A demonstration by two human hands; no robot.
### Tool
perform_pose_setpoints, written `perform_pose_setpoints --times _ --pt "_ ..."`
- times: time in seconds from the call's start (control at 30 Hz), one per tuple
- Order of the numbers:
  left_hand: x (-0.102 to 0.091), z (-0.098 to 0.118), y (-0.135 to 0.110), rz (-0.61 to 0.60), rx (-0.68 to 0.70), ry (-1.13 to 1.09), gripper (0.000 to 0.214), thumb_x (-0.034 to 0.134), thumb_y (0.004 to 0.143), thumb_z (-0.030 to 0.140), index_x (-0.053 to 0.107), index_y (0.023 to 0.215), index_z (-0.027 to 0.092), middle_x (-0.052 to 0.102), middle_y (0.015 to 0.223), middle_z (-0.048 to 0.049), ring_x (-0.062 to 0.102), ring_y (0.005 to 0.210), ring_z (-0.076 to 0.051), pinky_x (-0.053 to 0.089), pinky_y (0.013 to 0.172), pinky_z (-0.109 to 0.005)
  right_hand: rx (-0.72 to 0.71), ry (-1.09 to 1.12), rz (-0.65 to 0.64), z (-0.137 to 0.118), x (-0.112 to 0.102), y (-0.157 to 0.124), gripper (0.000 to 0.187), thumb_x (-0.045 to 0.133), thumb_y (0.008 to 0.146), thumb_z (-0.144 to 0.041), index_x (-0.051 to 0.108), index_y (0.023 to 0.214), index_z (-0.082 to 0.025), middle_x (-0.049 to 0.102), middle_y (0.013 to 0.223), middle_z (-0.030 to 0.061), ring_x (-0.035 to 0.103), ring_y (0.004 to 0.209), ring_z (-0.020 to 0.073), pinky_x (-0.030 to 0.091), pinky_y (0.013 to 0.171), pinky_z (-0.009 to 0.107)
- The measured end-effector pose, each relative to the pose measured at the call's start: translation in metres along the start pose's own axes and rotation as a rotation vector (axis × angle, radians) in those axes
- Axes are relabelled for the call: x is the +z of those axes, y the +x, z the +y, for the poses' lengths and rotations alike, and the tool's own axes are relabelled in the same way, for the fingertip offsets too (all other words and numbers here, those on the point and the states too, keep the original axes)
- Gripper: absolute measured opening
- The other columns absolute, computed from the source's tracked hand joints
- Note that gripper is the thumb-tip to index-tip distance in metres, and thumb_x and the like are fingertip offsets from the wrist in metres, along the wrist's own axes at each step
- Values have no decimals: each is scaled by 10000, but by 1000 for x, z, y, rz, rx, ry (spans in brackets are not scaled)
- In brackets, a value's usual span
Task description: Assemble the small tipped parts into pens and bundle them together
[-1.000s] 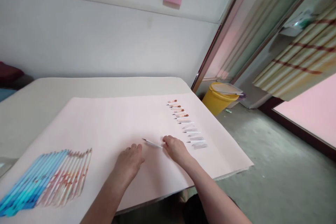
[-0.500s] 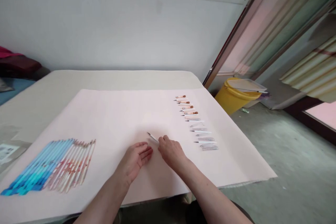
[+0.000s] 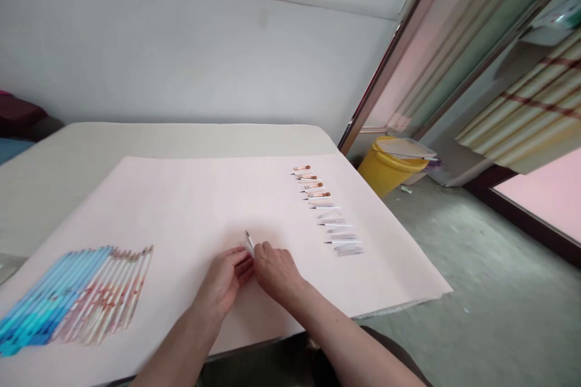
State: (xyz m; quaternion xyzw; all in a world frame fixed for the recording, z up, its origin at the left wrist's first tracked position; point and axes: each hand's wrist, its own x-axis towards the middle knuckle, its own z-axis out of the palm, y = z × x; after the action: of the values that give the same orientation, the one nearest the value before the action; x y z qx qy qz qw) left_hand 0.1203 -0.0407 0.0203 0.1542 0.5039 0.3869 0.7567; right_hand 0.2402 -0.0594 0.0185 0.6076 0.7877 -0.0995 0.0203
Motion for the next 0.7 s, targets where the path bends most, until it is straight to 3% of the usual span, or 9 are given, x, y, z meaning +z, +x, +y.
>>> perform_pose_setpoints --times 0.17,0.33,0.5,0.7 --pt "-5 -5 6 45 63 -24 46 606 730 101 583 760 127 598 659 -24 590 578 -103 494 564 -224 -5 112 59 -5 -6 -5 198 371 887 -194 503 1028 -151 601 910 103 623 746 211 447 626 298" --pt "-12 -1 8 91 121 -39 72 594 741 102 570 801 133 616 710 -43 605 602 -110 496 562 -222 -1 218 69 2 -10 -4 207 380 921 -339 521 963 -193 626 918 54 624 791 187 416 629 257" --pt "-18 13 9 149 146 -76 97 568 776 128 548 869 145 626 734 -67 641 675 -145 525 628 -260 132 103 44 12 -4 0 172 406 904 -294 525 956 -180 625 895 69 633 779 203 426 635 280" --pt "-18 21 12 106 144 -151 96 550 788 105 558 882 125 627 775 -95 647 706 -156 545 665 -287 90 29 -19 -1 15 2 159 400 854 -132 530 945 -145 630 851 114 641 764 245 442 631 323"
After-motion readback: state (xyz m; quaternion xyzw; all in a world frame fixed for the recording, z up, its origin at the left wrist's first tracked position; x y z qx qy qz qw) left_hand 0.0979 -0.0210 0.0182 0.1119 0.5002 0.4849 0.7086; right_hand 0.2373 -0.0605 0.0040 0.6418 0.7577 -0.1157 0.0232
